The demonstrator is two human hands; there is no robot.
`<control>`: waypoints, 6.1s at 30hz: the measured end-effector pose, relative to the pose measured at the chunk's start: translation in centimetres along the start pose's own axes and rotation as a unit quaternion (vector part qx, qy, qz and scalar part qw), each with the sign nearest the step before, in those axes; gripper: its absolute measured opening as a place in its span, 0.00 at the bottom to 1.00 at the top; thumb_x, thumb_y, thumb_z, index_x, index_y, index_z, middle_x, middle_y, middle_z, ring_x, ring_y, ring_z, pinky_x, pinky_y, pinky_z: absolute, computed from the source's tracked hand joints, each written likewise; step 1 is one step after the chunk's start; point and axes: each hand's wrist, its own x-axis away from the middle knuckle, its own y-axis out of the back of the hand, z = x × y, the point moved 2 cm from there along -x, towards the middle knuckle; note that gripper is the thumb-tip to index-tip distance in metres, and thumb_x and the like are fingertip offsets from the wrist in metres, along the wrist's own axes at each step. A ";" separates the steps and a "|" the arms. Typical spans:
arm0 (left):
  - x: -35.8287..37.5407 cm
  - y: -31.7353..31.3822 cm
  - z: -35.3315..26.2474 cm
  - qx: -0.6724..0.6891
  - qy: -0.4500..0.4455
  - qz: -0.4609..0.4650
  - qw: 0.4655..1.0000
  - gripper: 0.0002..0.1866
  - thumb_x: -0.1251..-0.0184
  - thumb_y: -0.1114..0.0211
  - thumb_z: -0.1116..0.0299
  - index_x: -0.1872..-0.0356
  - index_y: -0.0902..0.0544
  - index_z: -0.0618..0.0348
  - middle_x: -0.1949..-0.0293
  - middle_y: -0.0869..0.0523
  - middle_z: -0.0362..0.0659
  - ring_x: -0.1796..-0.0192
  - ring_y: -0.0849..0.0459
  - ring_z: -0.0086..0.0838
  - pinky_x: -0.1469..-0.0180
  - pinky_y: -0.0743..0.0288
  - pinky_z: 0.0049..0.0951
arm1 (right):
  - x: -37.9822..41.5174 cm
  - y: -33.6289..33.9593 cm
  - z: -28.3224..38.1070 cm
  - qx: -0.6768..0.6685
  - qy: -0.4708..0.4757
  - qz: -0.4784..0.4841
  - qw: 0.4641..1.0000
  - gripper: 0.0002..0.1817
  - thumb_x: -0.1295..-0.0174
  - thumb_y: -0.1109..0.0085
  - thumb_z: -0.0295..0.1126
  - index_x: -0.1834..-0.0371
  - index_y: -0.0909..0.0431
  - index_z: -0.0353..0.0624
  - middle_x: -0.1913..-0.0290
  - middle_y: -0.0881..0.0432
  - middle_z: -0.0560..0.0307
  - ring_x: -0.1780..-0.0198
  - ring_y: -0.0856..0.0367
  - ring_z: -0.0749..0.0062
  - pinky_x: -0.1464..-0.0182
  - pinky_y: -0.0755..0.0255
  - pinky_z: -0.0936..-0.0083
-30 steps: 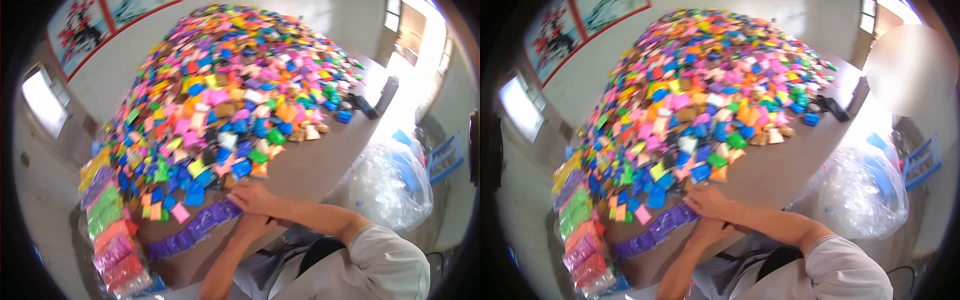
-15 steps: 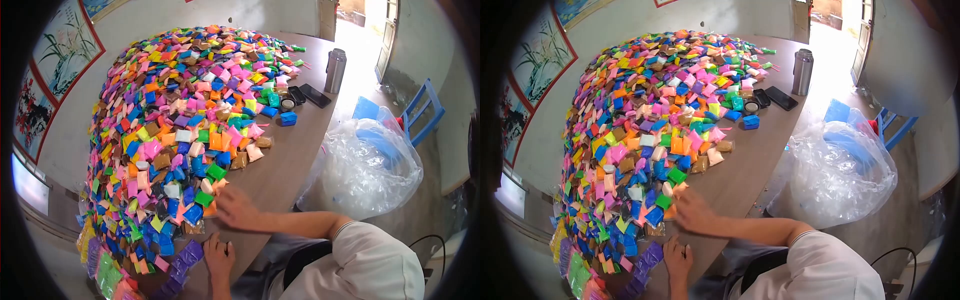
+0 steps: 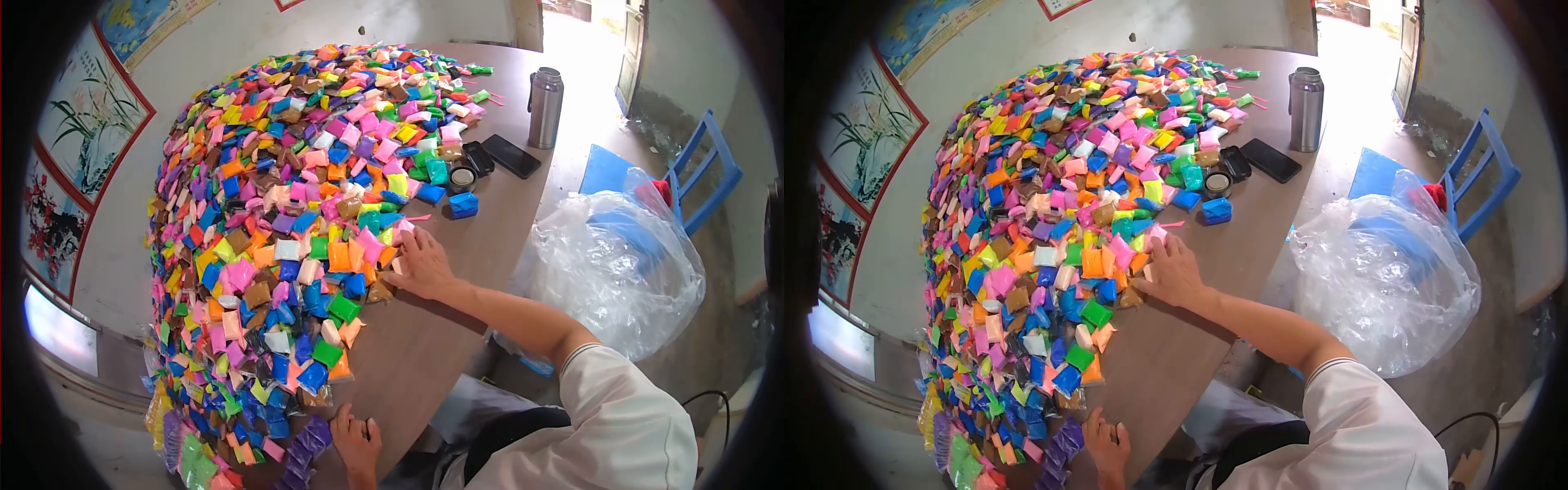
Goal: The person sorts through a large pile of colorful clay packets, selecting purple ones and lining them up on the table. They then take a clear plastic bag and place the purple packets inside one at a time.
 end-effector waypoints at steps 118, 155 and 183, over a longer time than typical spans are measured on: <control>-2.2 0.5 -1.9 -0.094 0.085 0.026 0.992 0.16 0.32 0.38 0.63 0.77 0.27 0.62 0.61 0.20 0.61 0.58 0.22 0.57 0.56 0.28 0.58 | -28.9 -9.8 -17.4 0.091 -0.139 0.092 0.982 0.12 0.48 0.41 0.31 0.60 0.14 0.46 0.58 0.14 0.45 0.50 0.16 0.50 0.47 0.23 0.57; -1.7 1.7 -3.6 -0.064 0.073 -0.026 0.995 0.13 0.35 0.35 0.68 0.76 0.27 0.63 0.56 0.19 0.58 0.49 0.22 0.55 0.43 0.28 0.55 | -4.4 0.0 -5.1 -0.627 -0.332 0.215 0.671 0.04 0.33 0.41 0.32 0.58 0.20 0.46 0.68 0.18 0.67 0.72 0.24 0.83 0.68 0.31 0.83; 2.5 -0.3 -2.5 -0.001 0.089 -0.094 0.992 0.09 0.41 0.34 0.69 0.71 0.20 0.66 0.55 0.17 0.54 0.52 0.20 0.50 0.48 0.25 0.46 | 13.5 -6.1 18.0 -0.428 -0.079 0.473 0.766 0.10 0.37 0.38 0.30 0.57 0.18 0.35 0.67 0.16 0.59 0.70 0.20 0.76 0.67 0.26 0.74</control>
